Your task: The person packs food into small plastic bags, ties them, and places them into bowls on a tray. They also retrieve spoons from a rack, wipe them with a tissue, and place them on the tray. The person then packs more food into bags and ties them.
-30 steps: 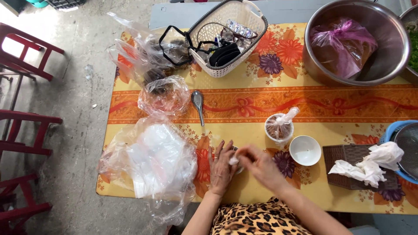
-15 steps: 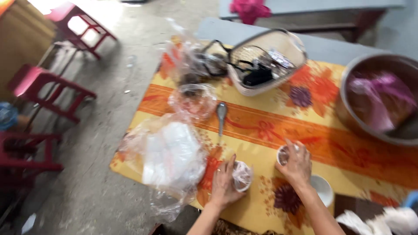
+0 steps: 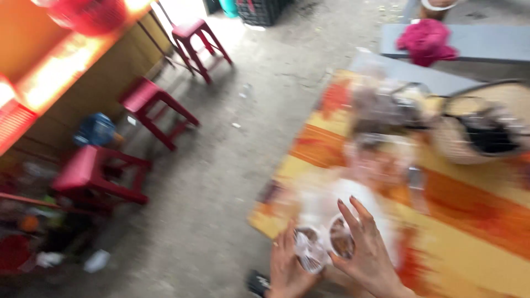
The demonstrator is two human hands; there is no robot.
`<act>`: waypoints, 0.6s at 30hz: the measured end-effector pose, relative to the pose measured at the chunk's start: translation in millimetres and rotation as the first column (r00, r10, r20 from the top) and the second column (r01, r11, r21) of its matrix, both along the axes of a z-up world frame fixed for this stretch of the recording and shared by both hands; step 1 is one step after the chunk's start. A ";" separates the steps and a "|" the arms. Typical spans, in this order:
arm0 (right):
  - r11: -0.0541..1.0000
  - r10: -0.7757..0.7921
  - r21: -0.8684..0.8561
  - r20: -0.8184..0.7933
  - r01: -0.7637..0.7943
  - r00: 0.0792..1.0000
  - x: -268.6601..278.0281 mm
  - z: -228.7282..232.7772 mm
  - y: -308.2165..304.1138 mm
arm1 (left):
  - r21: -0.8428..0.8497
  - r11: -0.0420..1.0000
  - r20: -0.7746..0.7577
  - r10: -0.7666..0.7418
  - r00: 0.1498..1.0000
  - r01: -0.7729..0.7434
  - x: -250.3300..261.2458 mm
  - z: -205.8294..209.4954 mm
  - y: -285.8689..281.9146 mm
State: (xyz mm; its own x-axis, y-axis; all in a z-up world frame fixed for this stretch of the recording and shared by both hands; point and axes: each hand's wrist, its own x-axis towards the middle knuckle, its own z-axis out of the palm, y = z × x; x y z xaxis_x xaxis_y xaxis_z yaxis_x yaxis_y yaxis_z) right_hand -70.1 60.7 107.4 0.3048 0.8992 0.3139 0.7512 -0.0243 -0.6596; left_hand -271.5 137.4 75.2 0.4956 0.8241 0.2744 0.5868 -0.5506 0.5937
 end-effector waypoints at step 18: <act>0.981 0.148 -0.127 0.004 -0.146 0.989 -217.9 -62.4 403.7 | -0.203 0.979 -0.242 -0.027 0.970 -0.023 -226.0 -11.9 403.3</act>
State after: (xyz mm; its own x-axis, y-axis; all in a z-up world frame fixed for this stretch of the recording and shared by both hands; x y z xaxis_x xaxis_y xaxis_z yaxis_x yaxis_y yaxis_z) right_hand -288.0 464.4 45.0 0.1632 0.9665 0.1983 0.7616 0.0044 -0.6481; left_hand -497.6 540.6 63.2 0.5282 0.8487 -0.0265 0.7258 -0.4351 0.5329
